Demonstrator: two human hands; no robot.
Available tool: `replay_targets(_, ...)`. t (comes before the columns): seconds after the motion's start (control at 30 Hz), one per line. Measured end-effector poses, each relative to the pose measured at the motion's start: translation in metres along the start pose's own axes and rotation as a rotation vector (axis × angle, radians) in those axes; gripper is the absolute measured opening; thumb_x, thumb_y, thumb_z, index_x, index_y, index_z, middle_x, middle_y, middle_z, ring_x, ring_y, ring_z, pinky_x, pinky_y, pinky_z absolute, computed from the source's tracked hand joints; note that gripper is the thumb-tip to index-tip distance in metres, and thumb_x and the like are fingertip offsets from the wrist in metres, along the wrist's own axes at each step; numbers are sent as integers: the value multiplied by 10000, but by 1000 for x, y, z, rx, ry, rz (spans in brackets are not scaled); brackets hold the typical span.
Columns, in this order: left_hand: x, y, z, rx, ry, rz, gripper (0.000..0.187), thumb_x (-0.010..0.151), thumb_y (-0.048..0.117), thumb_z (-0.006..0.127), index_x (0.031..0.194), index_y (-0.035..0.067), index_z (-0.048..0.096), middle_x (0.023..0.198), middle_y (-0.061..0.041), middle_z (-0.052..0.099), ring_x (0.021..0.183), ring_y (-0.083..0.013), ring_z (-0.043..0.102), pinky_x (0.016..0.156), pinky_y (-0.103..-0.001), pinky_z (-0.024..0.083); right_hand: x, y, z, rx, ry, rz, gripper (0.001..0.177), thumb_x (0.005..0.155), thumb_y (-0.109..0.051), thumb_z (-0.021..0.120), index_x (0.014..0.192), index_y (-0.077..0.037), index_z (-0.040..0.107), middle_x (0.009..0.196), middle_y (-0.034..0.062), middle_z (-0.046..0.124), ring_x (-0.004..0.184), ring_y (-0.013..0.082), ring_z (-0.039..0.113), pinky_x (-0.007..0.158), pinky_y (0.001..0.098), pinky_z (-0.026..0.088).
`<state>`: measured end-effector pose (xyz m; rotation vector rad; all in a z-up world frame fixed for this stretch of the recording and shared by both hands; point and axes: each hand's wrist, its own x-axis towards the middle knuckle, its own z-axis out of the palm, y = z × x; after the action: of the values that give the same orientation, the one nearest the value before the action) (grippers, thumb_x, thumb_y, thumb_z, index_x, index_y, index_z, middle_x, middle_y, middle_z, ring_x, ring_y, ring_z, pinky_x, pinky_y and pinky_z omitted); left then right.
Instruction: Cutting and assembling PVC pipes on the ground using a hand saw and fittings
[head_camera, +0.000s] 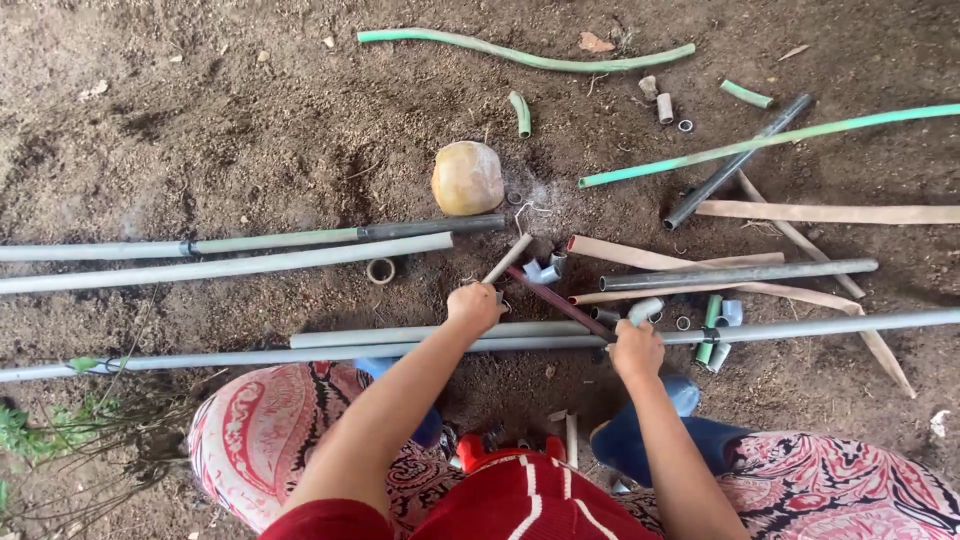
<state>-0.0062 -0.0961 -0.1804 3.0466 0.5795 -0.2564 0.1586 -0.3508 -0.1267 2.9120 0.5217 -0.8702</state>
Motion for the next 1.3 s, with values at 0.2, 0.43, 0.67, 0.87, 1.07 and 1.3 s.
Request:
replay_targets(0.2,-6,17,3,110,142,-115,634,703,559,671,949,-20,585,676,-99,539,604,-257,622,504,-411,525,-7,1,-7,-80,-2,-23,289,797,-261,658,1060,-143,636,1175,143,529,1133,349,509,928,453,431)
replay_targets(0.43,23,25,36,-52,-58,-286,520,692,467,694,999,98,492,828,-94,551,773,-302,616,641,-473,511,-7,0,-30,144,-223,-169,323,801,-125,565,1093,11,573,1021,264,634,970,394,630,798,457,532)
replay_targets(0.67,26,23,-72,-396,-174,-446,402,820,413,534,1057,124,385,1004,-93,590,998,-284,613,835,-478,466,-27,-11,-69,110,-445,-181,348,834,-239,595,1152,-99,622,664,164,684,544,240,690,572,301,574)
replay_targets(0.87,32,-8,-98,-506,-45,-421,344,846,347,614,1059,157,423,990,-59,605,981,-252,636,833,-415,493,-60,-9,-128,115,-354,-101,475,812,-233,641,1275,-161,562,653,136,728,595,225,726,615,303,579)
replay_targets(1.07,30,-16,-87,-492,-26,-443,466,790,360,698,1106,158,422,1056,-53,568,1026,-272,610,867,-435,494,-50,-2,-129,643,-234,-3,386,822,-179,651,1190,-74,597,673,207,710,592,266,714,575,344,586)
replay_targets(1.3,32,-11,-86,-475,18,-369,489,766,348,731,1110,163,437,1045,-59,555,1009,-278,609,851,-411,510,-82,-35,-141,1015,-329,-70,401,873,-125,590,1201,84,496,876,269,640,643,266,655,562,355,585)
